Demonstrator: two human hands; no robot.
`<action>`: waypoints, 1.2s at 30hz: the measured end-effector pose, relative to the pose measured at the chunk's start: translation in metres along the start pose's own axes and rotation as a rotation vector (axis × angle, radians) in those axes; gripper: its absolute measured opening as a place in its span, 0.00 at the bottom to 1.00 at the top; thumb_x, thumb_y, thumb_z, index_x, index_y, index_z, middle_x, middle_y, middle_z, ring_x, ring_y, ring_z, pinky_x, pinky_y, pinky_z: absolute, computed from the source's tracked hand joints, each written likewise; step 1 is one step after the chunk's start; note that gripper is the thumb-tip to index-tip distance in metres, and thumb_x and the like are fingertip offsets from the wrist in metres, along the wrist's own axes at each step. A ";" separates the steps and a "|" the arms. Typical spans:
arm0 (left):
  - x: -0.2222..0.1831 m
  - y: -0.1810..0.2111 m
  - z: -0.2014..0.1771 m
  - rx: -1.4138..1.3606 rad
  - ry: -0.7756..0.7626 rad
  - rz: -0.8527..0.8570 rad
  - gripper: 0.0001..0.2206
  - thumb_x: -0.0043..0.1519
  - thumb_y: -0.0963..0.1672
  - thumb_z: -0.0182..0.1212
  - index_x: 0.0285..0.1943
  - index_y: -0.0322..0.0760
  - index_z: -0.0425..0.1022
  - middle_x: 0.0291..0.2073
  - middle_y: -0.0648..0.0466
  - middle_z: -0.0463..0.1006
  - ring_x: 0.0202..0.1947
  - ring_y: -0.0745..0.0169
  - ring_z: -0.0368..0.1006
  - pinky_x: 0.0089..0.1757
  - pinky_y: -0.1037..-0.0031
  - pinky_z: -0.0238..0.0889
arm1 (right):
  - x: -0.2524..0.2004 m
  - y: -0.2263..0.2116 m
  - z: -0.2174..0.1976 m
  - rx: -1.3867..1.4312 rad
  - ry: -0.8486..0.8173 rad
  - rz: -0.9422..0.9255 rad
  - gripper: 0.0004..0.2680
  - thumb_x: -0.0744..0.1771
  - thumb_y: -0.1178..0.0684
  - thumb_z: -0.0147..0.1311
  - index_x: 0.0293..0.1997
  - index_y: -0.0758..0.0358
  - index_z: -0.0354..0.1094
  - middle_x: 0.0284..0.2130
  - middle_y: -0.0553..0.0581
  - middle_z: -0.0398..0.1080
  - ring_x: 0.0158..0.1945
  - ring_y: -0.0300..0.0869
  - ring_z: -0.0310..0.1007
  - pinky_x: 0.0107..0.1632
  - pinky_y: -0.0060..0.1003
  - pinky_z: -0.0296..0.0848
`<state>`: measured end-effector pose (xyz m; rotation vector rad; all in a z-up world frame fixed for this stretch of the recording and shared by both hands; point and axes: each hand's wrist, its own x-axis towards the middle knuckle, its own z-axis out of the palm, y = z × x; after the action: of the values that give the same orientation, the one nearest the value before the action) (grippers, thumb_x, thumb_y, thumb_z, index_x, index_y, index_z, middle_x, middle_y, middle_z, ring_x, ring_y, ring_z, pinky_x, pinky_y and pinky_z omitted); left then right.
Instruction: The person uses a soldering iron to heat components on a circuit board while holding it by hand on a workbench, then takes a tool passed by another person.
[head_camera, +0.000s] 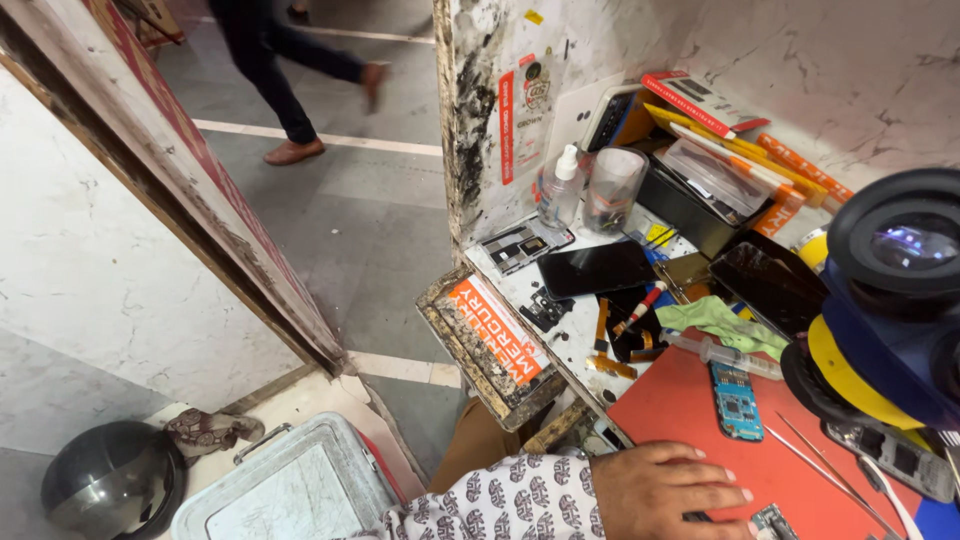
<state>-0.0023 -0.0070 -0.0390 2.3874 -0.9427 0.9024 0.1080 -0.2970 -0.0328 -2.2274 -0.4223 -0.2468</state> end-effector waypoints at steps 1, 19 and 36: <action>0.001 0.001 -0.004 -0.016 -0.019 -0.007 0.15 0.73 0.47 0.46 0.66 0.51 0.71 0.66 0.54 0.73 0.65 0.58 0.70 0.63 0.65 0.64 | 0.005 -0.007 0.002 0.018 -0.005 -0.037 0.09 0.67 0.62 0.55 0.53 0.69 0.74 0.47 0.61 0.77 0.54 0.43 0.77 0.63 0.35 0.71; 0.024 -0.007 -0.027 -0.062 -0.139 0.129 0.16 0.69 0.44 0.54 0.66 0.38 0.73 0.64 0.47 0.72 0.67 0.50 0.67 0.66 0.54 0.56 | -0.079 -0.106 -0.046 0.123 0.034 -0.033 0.08 0.65 0.63 0.58 0.48 0.70 0.75 0.46 0.64 0.78 0.52 0.48 0.80 0.57 0.37 0.76; 0.022 -0.006 -0.027 -0.045 -0.175 0.119 0.18 0.67 0.44 0.58 0.67 0.39 0.73 0.65 0.48 0.72 0.67 0.51 0.66 0.65 0.55 0.57 | -0.078 -0.110 -0.046 0.104 0.015 -0.020 0.08 0.66 0.62 0.58 0.49 0.69 0.76 0.46 0.62 0.78 0.51 0.47 0.80 0.57 0.36 0.77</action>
<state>0.0029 0.0025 -0.0053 2.4234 -1.1691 0.7132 -0.0077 -0.2847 0.0494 -2.1190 -0.4400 -0.2467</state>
